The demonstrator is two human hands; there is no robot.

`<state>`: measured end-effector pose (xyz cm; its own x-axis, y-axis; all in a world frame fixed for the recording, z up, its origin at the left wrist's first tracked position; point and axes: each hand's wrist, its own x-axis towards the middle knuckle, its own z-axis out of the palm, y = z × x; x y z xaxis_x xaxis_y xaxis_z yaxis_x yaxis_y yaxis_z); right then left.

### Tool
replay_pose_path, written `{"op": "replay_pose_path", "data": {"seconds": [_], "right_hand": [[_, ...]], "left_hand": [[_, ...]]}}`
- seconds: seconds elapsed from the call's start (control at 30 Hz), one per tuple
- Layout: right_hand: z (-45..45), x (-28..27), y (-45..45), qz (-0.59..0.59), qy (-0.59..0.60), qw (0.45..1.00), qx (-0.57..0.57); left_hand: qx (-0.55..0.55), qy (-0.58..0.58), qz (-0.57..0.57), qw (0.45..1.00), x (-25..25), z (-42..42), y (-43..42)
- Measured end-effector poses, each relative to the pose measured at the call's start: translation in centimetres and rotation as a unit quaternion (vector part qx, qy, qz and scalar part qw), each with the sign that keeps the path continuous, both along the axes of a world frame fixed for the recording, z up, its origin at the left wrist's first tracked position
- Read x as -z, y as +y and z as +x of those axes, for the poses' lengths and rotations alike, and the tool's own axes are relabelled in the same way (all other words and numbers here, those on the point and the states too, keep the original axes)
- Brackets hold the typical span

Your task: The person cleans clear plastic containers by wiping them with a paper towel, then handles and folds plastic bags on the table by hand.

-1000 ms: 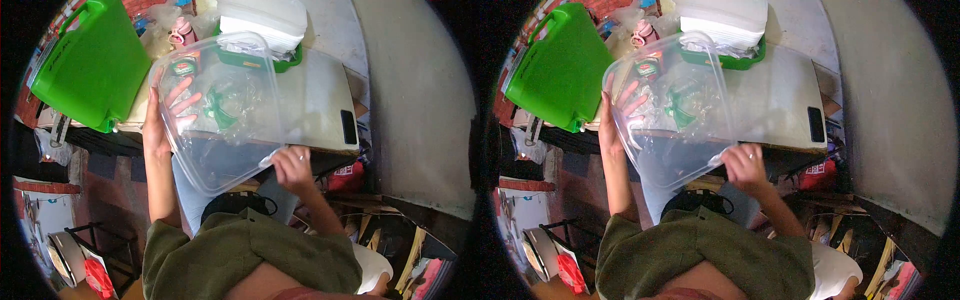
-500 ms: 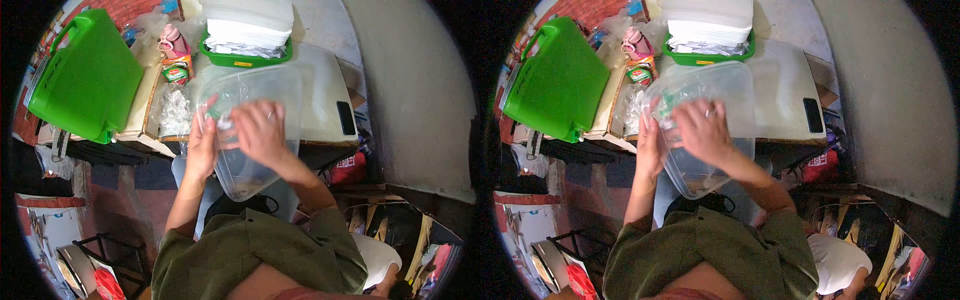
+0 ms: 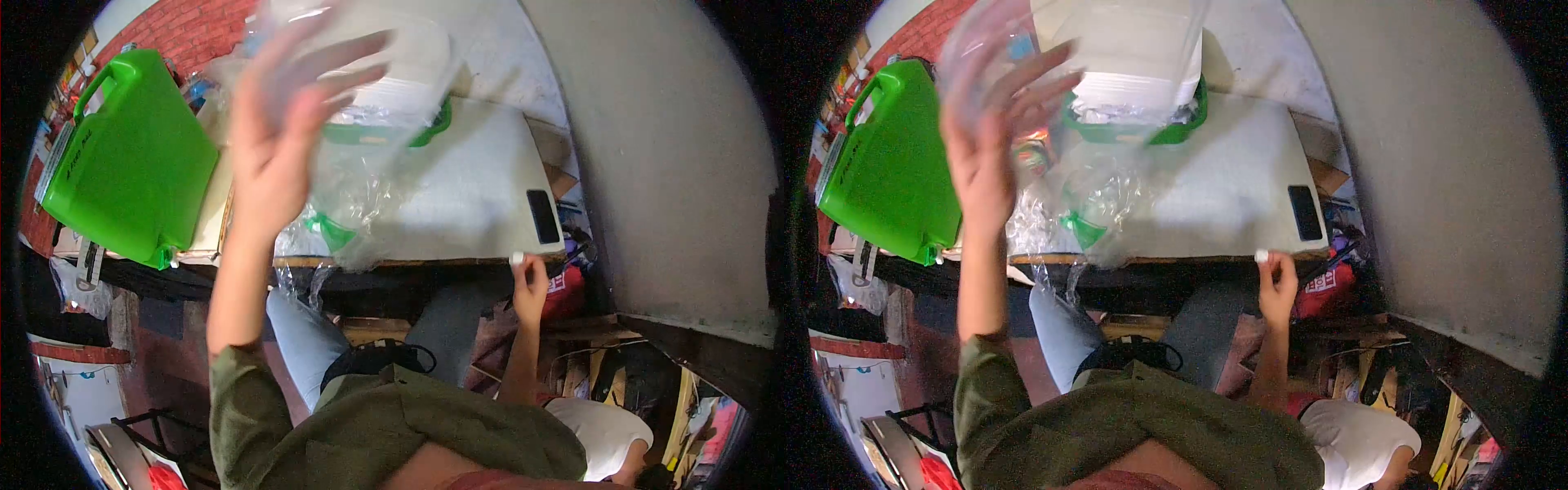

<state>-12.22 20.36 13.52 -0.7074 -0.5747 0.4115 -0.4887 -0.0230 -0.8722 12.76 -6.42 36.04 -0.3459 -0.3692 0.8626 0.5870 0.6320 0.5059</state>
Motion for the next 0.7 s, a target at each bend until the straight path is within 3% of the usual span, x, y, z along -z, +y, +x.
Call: {"op": "replay_pose_path", "data": {"seconds": [0.03,0.07,0.1,0.2,0.23,0.3,0.33,0.4,0.53,0.63,0.7], "right_hand": [[-0.5,2.0,0.9,-0.029,-0.034,0.999,-0.020],[-0.8,4.5,1.6,-0.036,-0.051,0.998,-0.027],[0.1,4.8,2.0,-0.019,-0.110,0.992,-0.052],[3.0,5.4,2.2,0.076,-0.190,0.977,-0.067],[3.6,5.4,2.1,0.106,-0.199,0.971,-0.075],[4.1,6.5,2.0,0.104,-0.217,0.966,-0.095],[4.1,6.8,1.8,0.103,-0.238,0.959,-0.114],[4.5,5.6,1.1,0.095,-0.256,0.955,-0.117],[5.3,4.1,0.6,0.041,-0.352,0.929,-0.106],[5.1,6.2,0.2,-0.028,-0.388,0.914,-0.120],[5.0,6.2,-0.2,-0.008,-0.414,0.903,-0.117]], "left_hand": [[0.000,0.006,-0.005,1.000,-1.2,-1.5,-0.6],[-0.124,-0.075,-0.166,0.975,-2.2,-2.9,-1.1],[-0.243,-0.154,-0.316,0.904,-3.1,-4.5,-1.6],[-0.307,-0.236,-0.455,0.802,-1.5,-10.0,-4.9],[-0.309,-0.233,-0.456,0.801,-0.3,-11.4,-6.4],[-0.406,-0.302,-0.537,0.675,2.6,-14.1,-9.8],[-0.407,-0.299,-0.538,0.675,3.7,-15.4,-11.7],[-0.424,-0.342,-0.562,0.622,5.5,-17.2,-15.6],[-0.443,-0.416,-0.518,0.601,6.7,-20.1,-19.5],[-0.456,-0.413,-0.456,0.643,7.1,-21.6,-20.6],[-0.445,-0.444,-0.429,0.649,7.1,-22.5,-20.6]]}}
